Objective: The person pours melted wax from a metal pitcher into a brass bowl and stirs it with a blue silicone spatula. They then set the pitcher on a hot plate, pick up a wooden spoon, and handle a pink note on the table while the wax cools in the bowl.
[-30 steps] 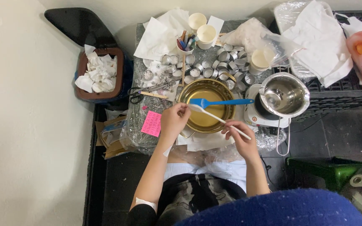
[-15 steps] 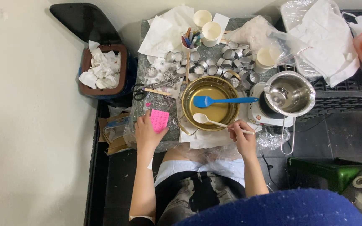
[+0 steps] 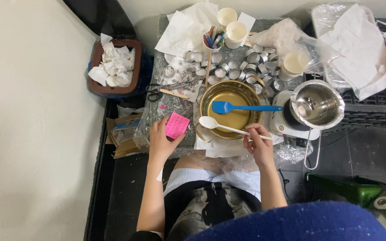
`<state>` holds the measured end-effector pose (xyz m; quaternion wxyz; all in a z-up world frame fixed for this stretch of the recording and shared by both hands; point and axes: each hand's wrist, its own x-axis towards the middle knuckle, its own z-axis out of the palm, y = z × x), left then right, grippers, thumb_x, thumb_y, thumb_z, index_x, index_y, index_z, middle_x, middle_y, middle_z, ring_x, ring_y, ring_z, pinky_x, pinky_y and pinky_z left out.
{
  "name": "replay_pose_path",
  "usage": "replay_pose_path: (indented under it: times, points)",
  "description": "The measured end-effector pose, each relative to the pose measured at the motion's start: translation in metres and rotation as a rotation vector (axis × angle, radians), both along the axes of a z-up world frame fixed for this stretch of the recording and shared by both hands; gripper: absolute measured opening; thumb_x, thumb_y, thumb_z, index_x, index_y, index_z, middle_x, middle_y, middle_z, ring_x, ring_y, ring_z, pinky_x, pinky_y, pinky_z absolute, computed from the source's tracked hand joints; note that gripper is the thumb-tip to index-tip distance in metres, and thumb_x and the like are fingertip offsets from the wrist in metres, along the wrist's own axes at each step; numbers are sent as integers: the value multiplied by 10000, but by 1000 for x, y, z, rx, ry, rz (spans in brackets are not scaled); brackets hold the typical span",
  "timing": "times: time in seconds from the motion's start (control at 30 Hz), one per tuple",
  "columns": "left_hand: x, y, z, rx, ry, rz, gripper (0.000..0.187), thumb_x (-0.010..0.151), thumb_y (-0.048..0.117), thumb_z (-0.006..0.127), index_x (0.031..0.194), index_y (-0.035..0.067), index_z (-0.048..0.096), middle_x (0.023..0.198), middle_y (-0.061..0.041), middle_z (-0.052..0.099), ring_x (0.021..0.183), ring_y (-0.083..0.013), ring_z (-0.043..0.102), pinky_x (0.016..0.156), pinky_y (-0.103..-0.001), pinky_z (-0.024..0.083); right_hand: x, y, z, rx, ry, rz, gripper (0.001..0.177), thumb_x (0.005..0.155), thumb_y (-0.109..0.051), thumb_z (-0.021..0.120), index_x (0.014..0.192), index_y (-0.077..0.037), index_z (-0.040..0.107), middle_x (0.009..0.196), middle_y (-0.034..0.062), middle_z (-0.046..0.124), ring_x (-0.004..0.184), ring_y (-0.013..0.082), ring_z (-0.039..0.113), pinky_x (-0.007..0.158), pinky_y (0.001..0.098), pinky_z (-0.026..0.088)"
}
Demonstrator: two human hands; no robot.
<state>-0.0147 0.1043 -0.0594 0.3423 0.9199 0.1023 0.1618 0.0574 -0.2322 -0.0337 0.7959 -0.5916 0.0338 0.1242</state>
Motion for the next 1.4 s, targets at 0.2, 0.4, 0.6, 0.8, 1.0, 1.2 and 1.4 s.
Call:
replay_pose_path:
  times: [0.2,0.4,0.6,0.8,1.0,1.2,1.4]
  points:
    - [-1,7,12,-26,140,1,994,634,384,923,1436,6,474,1251,-182,576,1198,-389,546,1049,-488,433,11,28,0,-103,-50,125,108,1027,-129,627,1016,-91,527,893,121,757,526,82,575,401,206,294]
    - [-4,-19,12,-5,178,145,963,693,416,894,1456,10,470,1285,-217,535,1187,-394,540,1016,-492,448,19,44,12,-194,-110,162,129,995,-121,673,960,-70,559,903,114,775,538,75,584,437,209,360]
    - [-5,-14,29,121,207,151,961,679,565,870,1410,49,518,1263,-190,545,1179,-375,516,983,-540,418,23,50,26,-243,-133,203,113,972,-90,690,940,-55,588,901,105,776,568,63,584,476,204,404]
    - [-9,15,17,148,-8,248,511,922,418,744,1308,98,647,1260,-106,611,1234,-322,556,1024,-538,389,35,55,30,-276,-100,233,86,948,-87,711,920,-42,643,889,76,774,554,45,551,491,202,440]
    - [-5,32,-11,-35,-198,180,230,1019,220,699,1178,54,699,1205,-102,665,1145,-322,622,1007,-424,479,47,63,31,-385,-186,326,91,946,-88,740,909,-28,681,889,42,765,616,27,488,525,188,360]
    - [-9,31,3,-32,-164,152,98,808,124,805,888,78,769,1162,-79,692,1022,-297,633,921,-440,488,55,69,26,-438,-263,378,102,934,-93,764,931,-33,682,918,38,758,858,62,677,745,207,507]
    - [-9,37,-2,-41,-117,145,93,806,123,816,857,81,751,1193,-51,692,1048,-282,641,907,-412,507,51,74,42,-502,-277,380,100,925,-98,758,926,-36,680,930,38,772,900,86,717,802,227,539]
